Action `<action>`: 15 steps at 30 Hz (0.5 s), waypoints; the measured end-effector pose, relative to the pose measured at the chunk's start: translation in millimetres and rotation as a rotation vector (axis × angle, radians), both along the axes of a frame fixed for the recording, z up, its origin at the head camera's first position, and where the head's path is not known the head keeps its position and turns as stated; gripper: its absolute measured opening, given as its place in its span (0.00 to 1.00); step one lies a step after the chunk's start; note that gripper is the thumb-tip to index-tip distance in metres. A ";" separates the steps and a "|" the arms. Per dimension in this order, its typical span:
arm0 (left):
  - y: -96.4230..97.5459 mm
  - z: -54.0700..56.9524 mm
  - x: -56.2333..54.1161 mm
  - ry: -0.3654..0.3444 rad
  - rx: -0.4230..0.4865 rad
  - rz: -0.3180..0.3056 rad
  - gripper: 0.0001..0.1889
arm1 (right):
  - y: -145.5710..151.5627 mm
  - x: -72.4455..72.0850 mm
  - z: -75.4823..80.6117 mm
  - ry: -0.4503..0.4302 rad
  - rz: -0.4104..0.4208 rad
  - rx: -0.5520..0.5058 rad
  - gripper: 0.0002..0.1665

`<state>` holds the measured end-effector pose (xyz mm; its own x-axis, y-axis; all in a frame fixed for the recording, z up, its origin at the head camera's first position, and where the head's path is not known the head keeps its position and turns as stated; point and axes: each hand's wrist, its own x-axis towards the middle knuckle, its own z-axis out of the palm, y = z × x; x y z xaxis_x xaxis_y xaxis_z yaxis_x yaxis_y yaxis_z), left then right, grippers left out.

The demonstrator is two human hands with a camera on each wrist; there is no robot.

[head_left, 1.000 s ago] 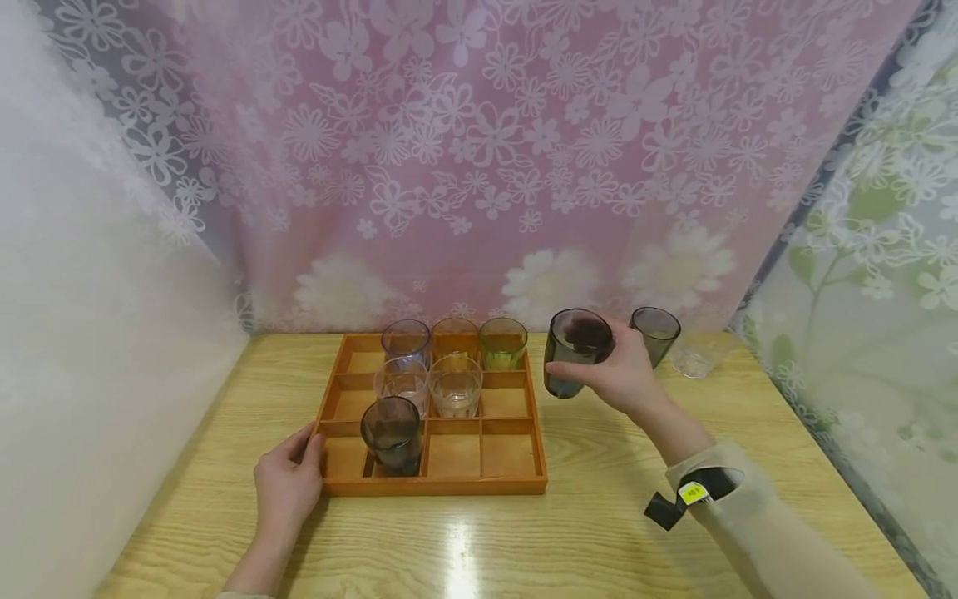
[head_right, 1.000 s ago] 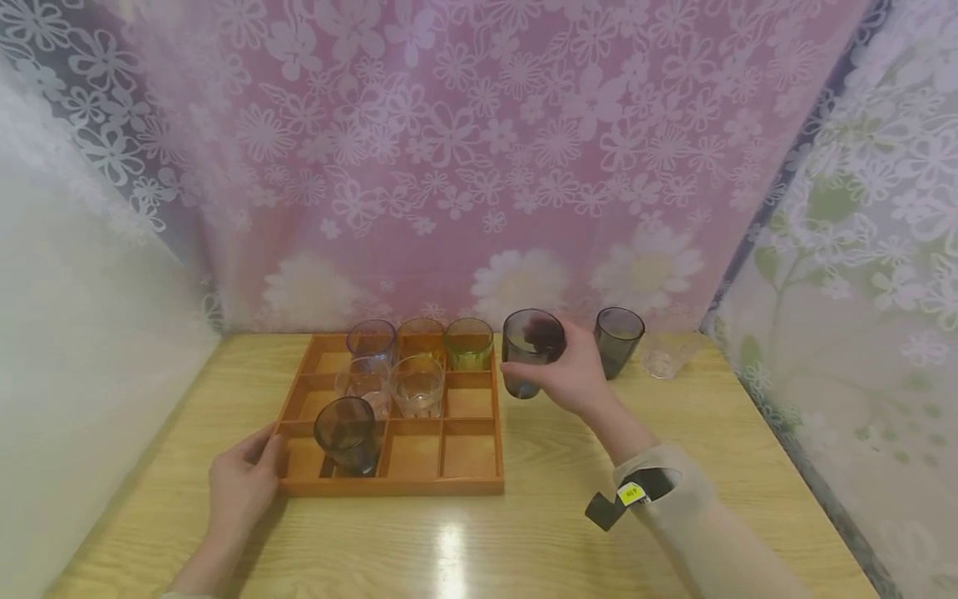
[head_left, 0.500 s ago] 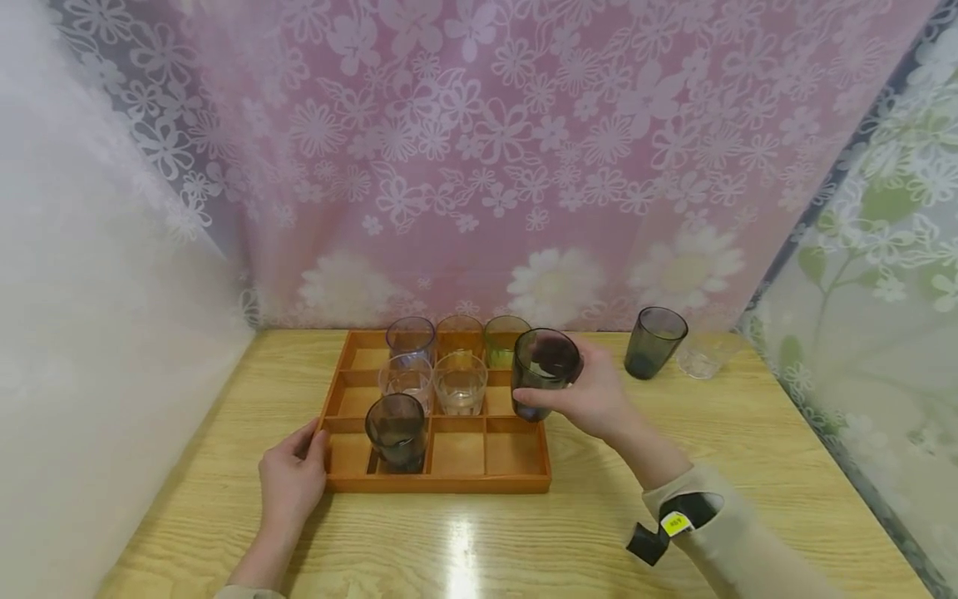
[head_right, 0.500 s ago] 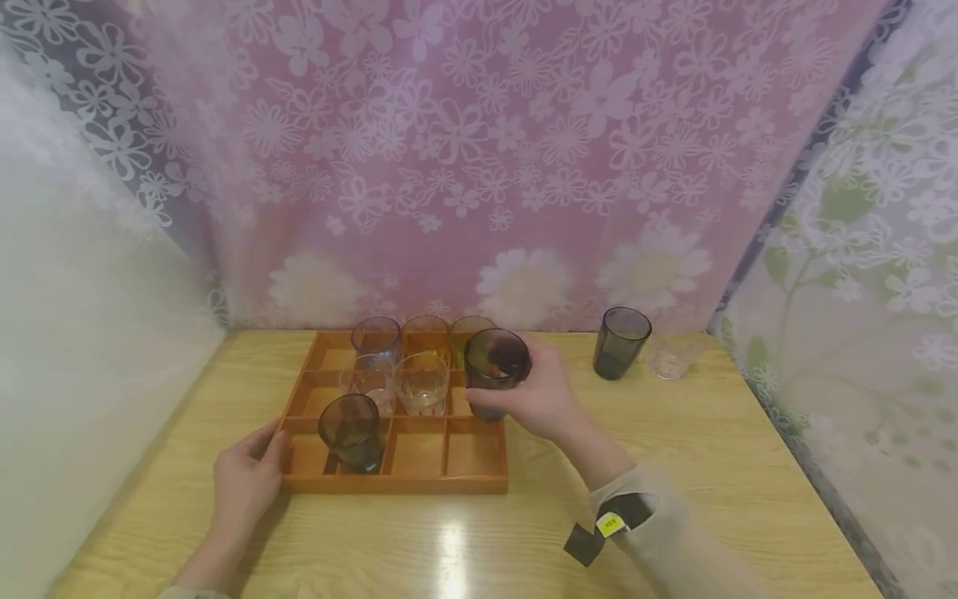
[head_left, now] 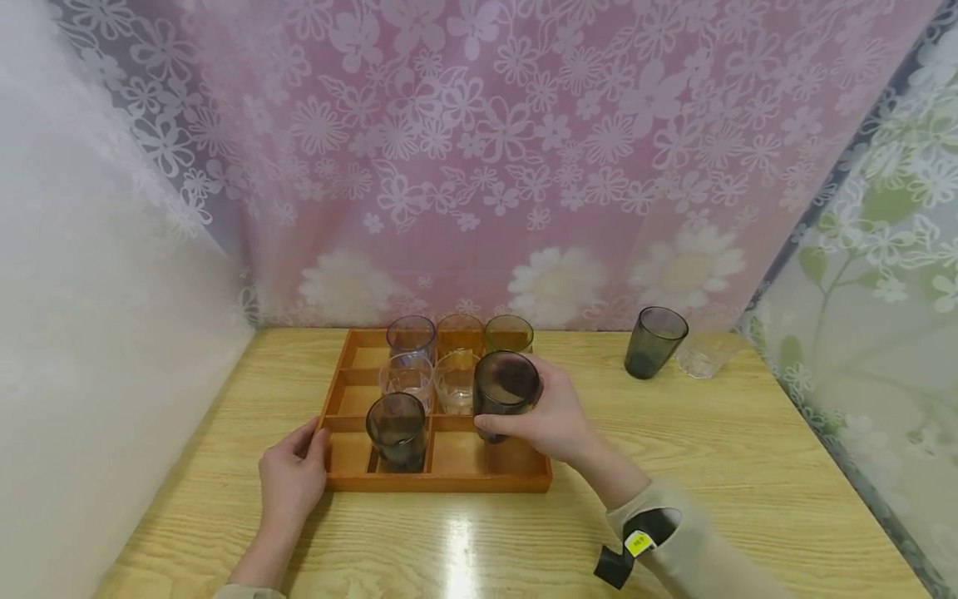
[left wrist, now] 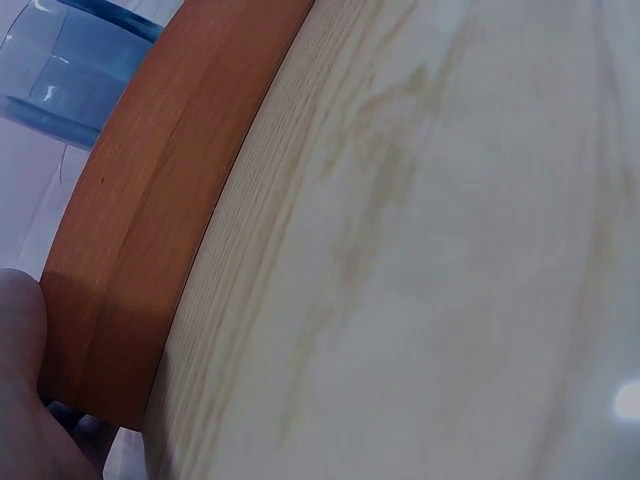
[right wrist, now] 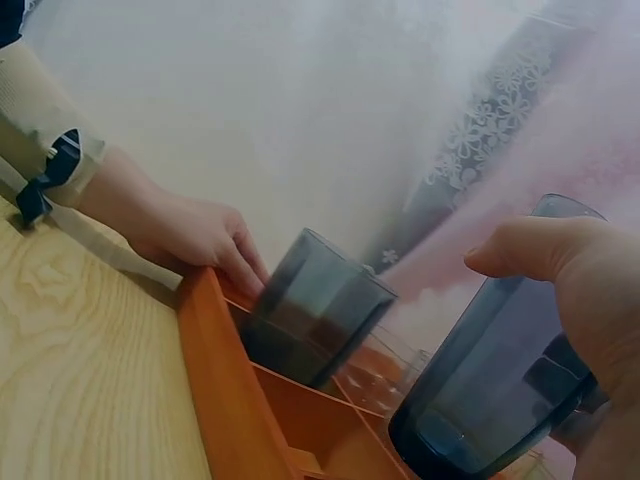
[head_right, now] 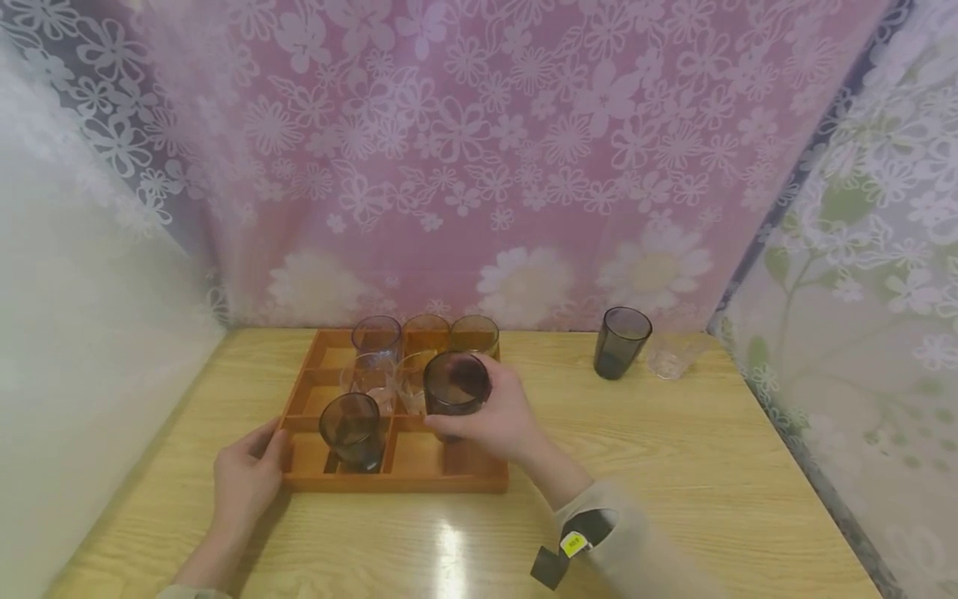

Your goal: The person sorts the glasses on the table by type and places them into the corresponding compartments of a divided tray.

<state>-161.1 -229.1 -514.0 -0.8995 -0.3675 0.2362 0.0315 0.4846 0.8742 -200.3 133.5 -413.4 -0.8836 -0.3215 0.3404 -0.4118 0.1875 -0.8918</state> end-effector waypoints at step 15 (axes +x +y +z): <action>0.4 1.0 1.2 -0.002 -0.005 -0.003 0.16 | -34.7 8.4 -21.7 -0.044 0.028 0.039 0.41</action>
<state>-159.9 -228.7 -513.0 -0.9010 -0.3640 0.2361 0.0312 0.4885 0.8720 -192.0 98.7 -435.1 -0.8879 -0.3588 0.2879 -0.3778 0.2119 -0.9013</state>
